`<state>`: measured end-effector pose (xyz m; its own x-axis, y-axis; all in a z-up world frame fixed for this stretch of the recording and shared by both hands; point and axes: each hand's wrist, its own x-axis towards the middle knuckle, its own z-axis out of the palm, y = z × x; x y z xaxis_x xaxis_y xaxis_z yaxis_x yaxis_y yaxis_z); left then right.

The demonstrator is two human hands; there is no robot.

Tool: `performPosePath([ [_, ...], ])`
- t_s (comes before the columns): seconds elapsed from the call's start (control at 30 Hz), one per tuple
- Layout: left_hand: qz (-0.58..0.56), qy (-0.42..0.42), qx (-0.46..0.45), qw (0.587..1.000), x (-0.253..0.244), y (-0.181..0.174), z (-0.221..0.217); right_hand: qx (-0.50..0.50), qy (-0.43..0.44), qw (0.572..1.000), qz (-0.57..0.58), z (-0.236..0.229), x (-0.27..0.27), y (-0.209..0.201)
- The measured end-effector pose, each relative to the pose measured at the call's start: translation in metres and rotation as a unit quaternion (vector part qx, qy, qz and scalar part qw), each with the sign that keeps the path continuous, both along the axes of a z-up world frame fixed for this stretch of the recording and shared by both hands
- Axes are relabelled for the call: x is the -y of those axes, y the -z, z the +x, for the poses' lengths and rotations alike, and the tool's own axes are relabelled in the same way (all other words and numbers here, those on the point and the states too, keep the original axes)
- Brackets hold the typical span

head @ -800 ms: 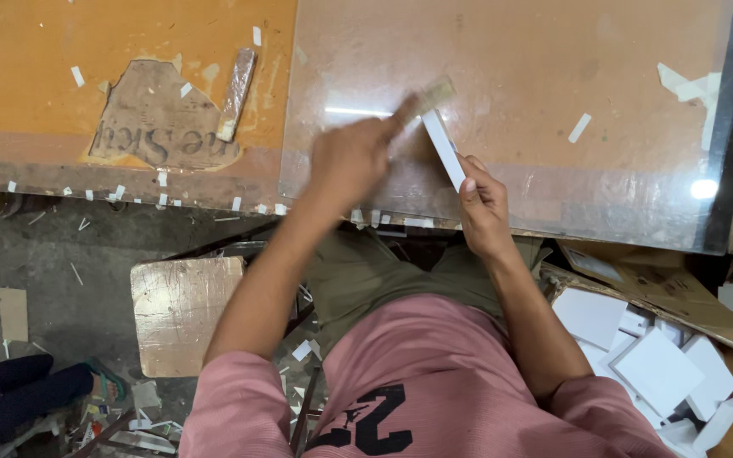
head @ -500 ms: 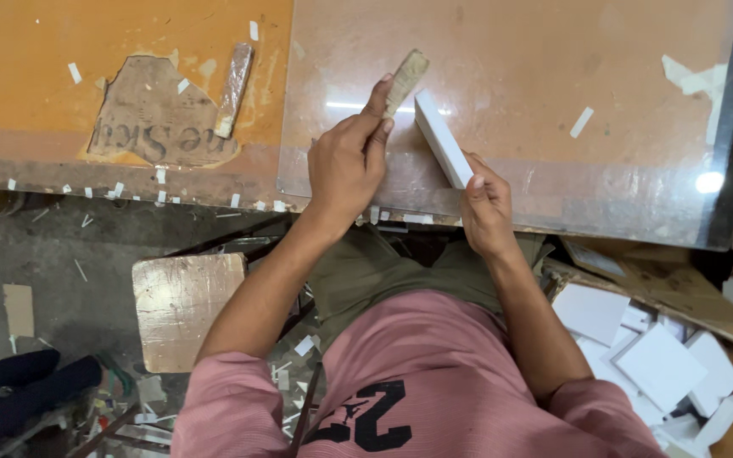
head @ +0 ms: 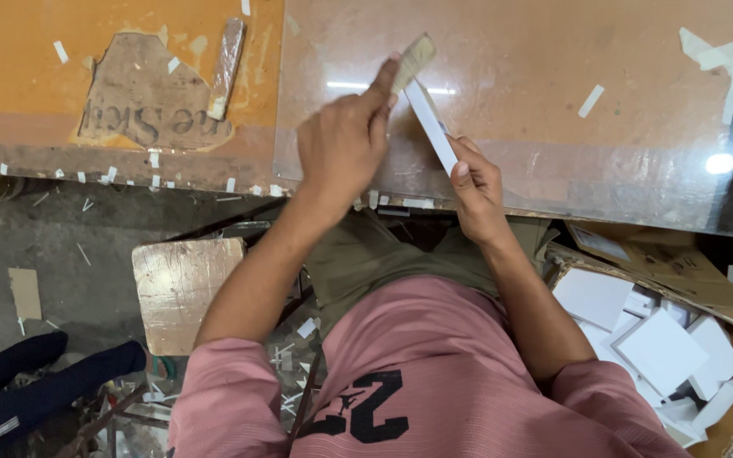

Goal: The person sands the edges and surfaces of small white rectangular frames using a sanding block. They handle each frame one at a time, rotating it to sand multiple sides, then place the finished frames into a nearby cardboard box.

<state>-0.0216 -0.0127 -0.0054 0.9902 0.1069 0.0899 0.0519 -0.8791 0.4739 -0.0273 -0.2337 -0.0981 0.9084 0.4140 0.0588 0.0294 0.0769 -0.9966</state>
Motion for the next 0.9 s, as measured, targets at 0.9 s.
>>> performPosePath([
  [0.9,-0.279,0.071,-0.075,0.955,0.021,0.014,-0.008,0.026,-0.051,0.996,0.063,-0.016,0.002,0.020],
])
